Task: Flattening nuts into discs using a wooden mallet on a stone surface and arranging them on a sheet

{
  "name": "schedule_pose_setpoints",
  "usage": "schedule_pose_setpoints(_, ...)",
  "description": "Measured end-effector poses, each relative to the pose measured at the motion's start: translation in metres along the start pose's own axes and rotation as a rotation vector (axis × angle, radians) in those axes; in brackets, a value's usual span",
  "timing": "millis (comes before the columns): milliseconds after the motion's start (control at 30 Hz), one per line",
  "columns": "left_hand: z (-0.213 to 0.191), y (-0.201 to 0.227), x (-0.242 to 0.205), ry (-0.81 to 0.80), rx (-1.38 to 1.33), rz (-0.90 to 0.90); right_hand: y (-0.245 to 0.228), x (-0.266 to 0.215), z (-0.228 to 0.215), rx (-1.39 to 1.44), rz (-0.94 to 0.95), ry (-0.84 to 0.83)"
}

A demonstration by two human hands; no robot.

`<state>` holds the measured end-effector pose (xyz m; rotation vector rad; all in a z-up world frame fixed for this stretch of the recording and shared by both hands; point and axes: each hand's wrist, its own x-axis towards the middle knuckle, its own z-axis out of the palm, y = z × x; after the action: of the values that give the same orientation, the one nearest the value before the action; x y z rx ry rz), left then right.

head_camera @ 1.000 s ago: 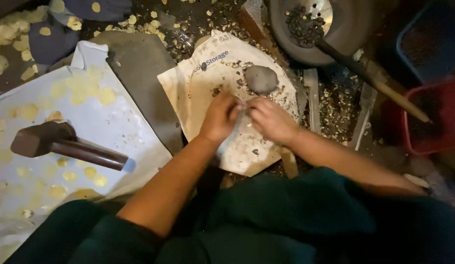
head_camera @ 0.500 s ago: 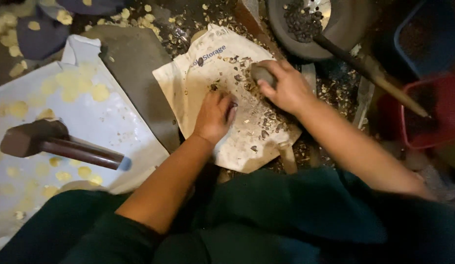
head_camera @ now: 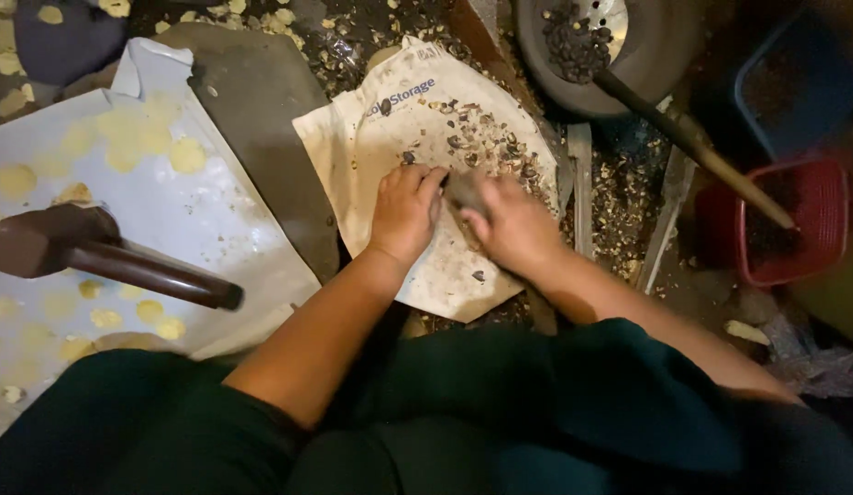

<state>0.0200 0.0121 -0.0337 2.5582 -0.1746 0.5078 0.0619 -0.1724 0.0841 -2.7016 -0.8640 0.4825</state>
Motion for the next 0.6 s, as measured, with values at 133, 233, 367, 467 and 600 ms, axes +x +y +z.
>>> schedule_pose_setpoints(133, 0.005, -0.007, -0.002, 0.022, -0.004, 0.036, -0.012, -0.001, -0.017, 0.012, 0.079, -0.116)
schedule_pose_setpoints(233, -0.006, -0.002, -0.003, -0.032, -0.062, 0.030, -0.002, -0.005, -0.015, 0.251, 0.210, -0.040)
schedule_pose_setpoints(367, -0.002, 0.000, 0.001, -0.004, -0.099, -0.098, 0.003, -0.003, -0.016, 0.318, 0.370, -0.073)
schedule_pose_setpoints(467, 0.006, 0.009, 0.010, 0.019, -0.085, -0.146, 0.020, -0.007, 0.005, 0.191, 0.277, -0.084)
schedule_pose_setpoints(600, 0.010, 0.017, 0.014, -0.055, -0.017, -0.265, 0.006, -0.010, -0.018, 0.167, 0.170, -0.075)
